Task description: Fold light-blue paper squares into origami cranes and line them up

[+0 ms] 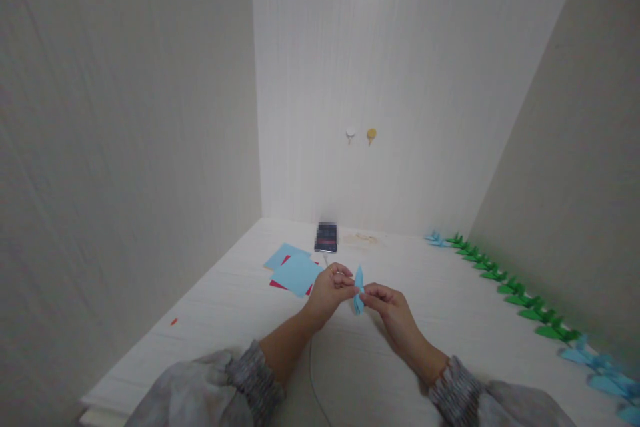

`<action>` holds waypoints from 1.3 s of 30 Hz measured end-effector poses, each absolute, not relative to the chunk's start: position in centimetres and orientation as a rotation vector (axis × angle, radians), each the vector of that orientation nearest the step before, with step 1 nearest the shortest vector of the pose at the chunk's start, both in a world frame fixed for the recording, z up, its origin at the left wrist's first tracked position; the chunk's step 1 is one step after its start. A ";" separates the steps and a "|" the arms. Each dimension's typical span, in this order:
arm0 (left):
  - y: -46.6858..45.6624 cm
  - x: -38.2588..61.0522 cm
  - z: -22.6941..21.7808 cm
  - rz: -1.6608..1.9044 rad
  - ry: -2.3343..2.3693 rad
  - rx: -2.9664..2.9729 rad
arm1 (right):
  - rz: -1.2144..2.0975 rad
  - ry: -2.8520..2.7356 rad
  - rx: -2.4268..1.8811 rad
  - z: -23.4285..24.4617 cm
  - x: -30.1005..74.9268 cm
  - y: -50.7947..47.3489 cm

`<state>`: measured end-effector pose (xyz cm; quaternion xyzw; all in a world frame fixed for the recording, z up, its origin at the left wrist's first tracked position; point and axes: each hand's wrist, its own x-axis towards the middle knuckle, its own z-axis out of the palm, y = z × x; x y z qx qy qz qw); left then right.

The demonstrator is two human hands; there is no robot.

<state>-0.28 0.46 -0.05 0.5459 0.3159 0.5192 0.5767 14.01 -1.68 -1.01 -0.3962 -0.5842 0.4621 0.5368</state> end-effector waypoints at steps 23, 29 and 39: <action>0.8 -0.2 -0.8 1.177 0.731 1.327 | 1.137 -1.267 -1.042 -0.4 13.3 -1.7; 0.4 -0.1 -0.3 1.139 0.692 1.329 | 1.087 -1.275 -1.041 -0.8 13.5 -1.5; 0.8 -0.5 -0.3 1.189 0.702 1.265 | 1.176 -1.306 -0.981 -0.7 13.2 -1.6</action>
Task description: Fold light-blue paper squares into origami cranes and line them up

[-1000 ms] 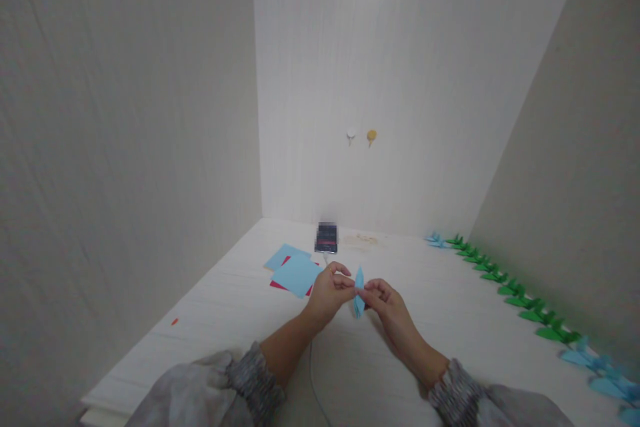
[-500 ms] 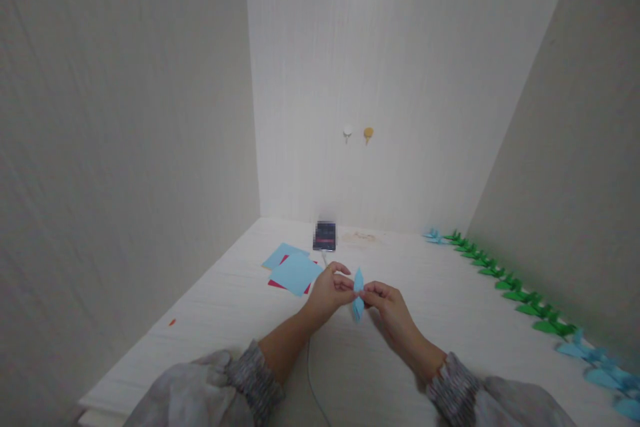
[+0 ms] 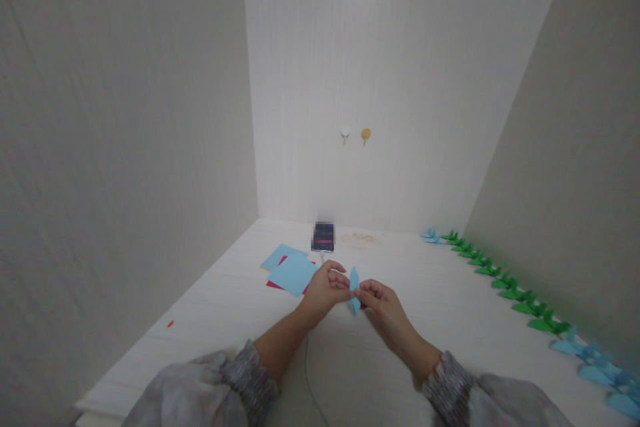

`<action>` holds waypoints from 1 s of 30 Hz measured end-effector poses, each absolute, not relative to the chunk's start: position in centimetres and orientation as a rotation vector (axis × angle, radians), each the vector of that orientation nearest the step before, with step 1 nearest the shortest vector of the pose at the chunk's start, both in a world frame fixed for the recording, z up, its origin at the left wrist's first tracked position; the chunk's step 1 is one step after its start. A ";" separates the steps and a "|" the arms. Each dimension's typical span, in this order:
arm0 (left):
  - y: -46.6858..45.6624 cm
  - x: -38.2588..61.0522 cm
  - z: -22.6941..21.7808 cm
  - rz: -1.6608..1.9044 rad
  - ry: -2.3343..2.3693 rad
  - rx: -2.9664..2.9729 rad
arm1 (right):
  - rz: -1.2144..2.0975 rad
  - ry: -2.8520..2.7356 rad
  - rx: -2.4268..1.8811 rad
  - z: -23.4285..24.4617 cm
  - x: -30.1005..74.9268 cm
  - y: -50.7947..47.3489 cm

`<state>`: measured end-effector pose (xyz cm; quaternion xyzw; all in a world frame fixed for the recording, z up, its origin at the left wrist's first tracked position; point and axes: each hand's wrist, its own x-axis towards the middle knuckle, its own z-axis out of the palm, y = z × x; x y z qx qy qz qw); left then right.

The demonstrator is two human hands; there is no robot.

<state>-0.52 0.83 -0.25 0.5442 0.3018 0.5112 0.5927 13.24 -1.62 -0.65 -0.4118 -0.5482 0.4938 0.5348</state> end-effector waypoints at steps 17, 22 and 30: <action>0.9 -0.8 -0.5 1.125 0.670 1.159 | 1.014 -1.354 -1.040 -0.5 13.6 -1.8; 0.9 -0.5 -1.0 1.076 0.743 1.169 | 0.798 -1.438 -1.027 -0.5 13.9 -1.7; 0.1 -0.6 0.1 1.107 0.596 1.239 | 0.779 -1.515 -0.899 -0.3 14.1 -1.8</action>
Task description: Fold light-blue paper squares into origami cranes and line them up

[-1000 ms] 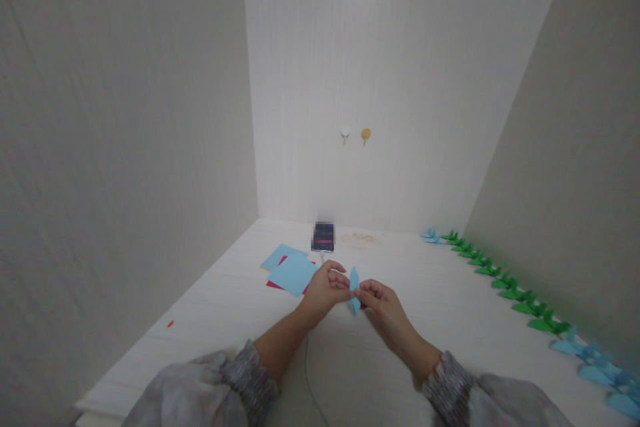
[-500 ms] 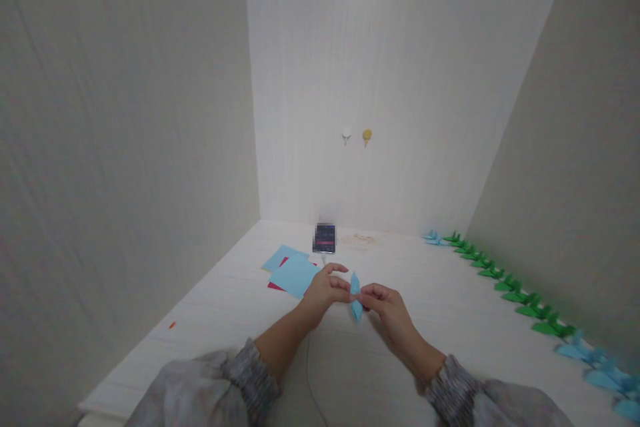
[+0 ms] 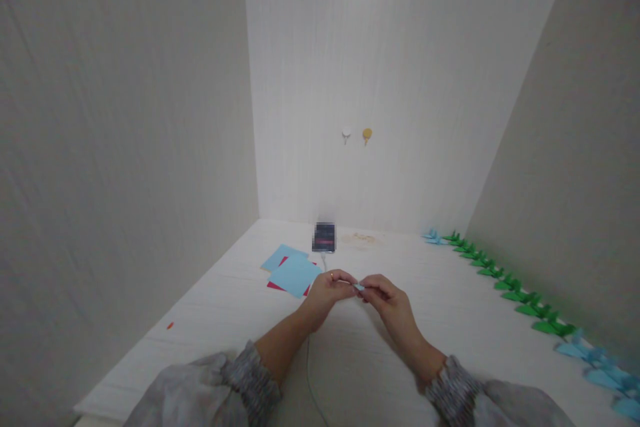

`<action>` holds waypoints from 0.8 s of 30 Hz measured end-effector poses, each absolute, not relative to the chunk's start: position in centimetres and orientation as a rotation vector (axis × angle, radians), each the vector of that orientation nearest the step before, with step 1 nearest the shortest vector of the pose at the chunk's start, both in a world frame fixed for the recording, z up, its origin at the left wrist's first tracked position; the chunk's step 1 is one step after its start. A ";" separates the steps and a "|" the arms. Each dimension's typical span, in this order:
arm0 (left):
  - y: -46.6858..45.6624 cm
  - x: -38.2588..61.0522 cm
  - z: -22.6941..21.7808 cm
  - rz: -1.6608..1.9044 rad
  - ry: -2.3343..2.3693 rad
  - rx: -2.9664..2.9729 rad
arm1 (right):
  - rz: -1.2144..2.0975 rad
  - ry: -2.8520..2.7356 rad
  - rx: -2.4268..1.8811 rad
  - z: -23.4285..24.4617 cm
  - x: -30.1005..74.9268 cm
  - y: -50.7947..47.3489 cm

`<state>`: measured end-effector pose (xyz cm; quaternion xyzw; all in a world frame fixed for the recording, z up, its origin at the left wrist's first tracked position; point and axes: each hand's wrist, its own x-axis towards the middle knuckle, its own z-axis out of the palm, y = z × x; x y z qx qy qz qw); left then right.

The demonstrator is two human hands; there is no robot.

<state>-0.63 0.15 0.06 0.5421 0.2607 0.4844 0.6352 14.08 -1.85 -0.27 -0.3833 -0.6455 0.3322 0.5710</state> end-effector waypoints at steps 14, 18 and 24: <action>-0.6 -1.1 1.4 1.328 0.662 1.533 | 0.701 -1.614 -0.775 0.6 14.5 -2.3; -0.8 -1.0 1.6 1.314 0.670 1.562 | 0.734 -1.612 -0.760 0.9 14.3 -2.5; -0.5 -0.8 1.1 1.342 0.692 1.586 | 0.790 -1.584 -0.850 0.6 14.2 -2.5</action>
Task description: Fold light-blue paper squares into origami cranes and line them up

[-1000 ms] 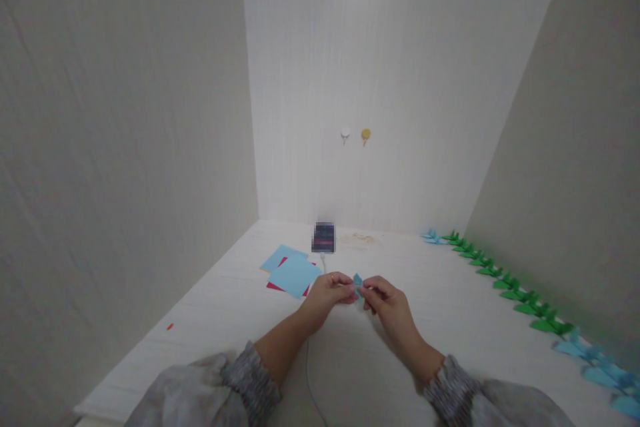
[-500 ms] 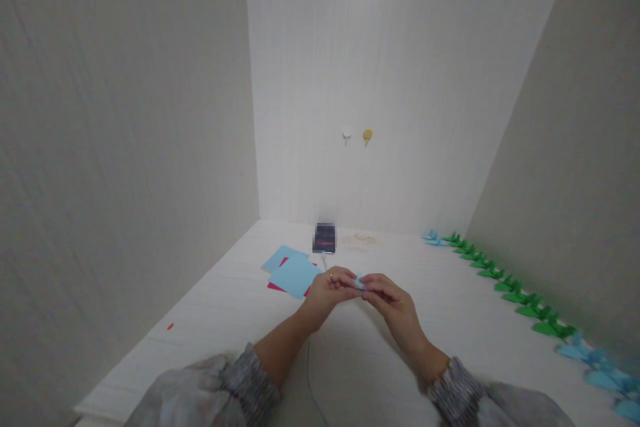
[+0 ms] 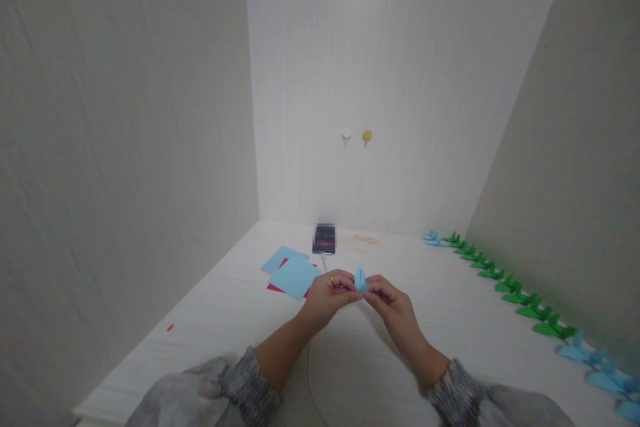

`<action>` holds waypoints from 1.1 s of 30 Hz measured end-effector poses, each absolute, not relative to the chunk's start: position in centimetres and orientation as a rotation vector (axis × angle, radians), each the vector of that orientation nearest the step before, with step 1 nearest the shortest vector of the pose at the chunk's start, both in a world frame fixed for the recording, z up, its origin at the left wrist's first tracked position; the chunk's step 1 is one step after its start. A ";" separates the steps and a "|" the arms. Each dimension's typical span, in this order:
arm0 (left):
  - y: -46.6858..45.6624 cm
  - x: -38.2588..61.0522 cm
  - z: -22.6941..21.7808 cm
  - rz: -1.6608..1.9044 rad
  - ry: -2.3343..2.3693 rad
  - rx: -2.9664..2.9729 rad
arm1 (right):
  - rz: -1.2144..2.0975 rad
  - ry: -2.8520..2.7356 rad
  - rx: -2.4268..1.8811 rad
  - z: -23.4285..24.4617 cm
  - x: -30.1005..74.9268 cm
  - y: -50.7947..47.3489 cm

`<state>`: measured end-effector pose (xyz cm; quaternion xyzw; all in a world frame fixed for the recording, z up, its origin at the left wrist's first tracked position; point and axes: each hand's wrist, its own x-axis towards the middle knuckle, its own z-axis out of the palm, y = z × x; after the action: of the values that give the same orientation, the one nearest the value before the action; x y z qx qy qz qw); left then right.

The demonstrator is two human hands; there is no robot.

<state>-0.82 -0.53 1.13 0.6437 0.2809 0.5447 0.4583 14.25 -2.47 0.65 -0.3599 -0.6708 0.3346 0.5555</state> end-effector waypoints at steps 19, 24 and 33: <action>-1.0 -0.3 1.6 1.248 0.765 1.340 | 1.002 -1.333 -0.968 0.4 13.7 -2.4; -0.7 -0.4 1.4 1.247 0.788 1.331 | 0.994 -1.365 -0.942 0.4 13.8 -2.4; -0.5 -0.5 1.0 1.238 0.794 1.300 | 0.967 -1.380 -0.946 0.4 13.9 -2.2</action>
<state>-0.49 -0.50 0.96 0.5504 0.3363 0.5244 0.5558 13.85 -2.20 0.37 -0.4026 -0.5875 0.4116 0.5686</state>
